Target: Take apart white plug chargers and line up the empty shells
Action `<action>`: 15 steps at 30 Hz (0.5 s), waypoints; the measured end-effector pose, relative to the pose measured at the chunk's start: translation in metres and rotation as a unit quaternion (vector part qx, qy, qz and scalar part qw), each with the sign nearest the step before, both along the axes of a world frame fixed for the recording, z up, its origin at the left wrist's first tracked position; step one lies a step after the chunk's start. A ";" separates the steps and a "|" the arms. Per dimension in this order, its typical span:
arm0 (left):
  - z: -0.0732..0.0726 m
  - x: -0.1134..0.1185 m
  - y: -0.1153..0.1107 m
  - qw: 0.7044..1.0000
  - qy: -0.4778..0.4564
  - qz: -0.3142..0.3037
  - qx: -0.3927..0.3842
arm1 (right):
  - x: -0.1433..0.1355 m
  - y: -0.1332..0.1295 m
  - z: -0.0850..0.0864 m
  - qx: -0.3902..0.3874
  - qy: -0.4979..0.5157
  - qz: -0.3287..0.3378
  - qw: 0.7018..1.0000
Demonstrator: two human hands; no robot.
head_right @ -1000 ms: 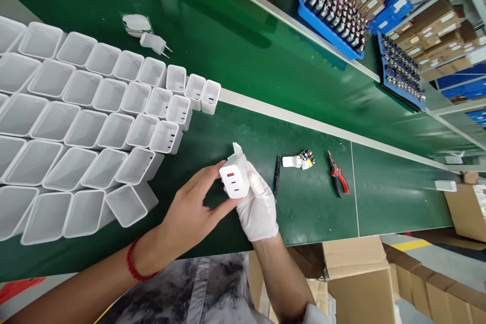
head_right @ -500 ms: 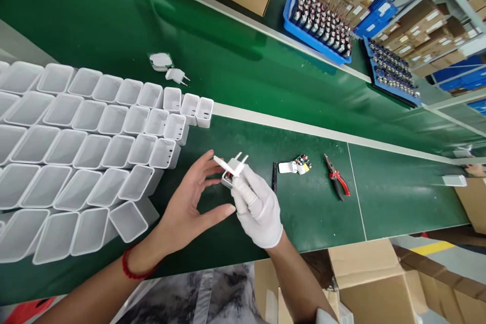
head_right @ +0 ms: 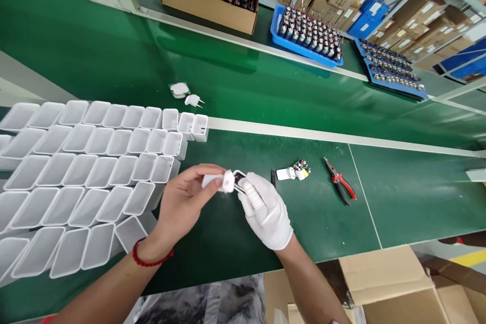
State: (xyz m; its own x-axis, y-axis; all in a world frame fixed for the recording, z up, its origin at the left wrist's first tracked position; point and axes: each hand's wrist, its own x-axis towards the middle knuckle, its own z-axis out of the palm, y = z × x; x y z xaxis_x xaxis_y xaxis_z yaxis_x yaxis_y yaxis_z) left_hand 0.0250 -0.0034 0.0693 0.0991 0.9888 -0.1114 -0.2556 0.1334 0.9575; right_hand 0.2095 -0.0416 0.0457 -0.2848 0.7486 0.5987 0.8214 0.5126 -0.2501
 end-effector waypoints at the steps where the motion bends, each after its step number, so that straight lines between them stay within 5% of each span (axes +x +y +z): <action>1: -0.003 0.004 -0.003 1.000 -0.022 0.004 0.009 | 0.000 0.000 0.001 0.005 0.011 -0.014 1.000; 6: -0.026 0.019 -0.012 0.999 -0.018 -0.007 0.028 | 0.005 0.019 0.002 0.042 -0.005 -0.013 0.999; 8: -0.026 0.013 -0.012 0.999 0.047 -0.002 0.013 | 0.014 0.044 -0.001 0.051 -0.012 -0.004 0.999; 10: -0.018 0.001 -0.015 0.988 0.151 -0.031 0.025 | 0.027 0.082 -0.006 0.029 0.014 -0.062 0.998; 13: 0.000 -0.023 -0.022 0.932 0.322 -0.133 0.101 | 0.051 0.153 -0.013 -0.080 0.077 -0.217 0.970; 15: 0.010 -0.035 -0.021 0.874 0.430 -0.166 0.155 | 0.063 0.196 -0.016 -0.103 0.093 -0.263 0.955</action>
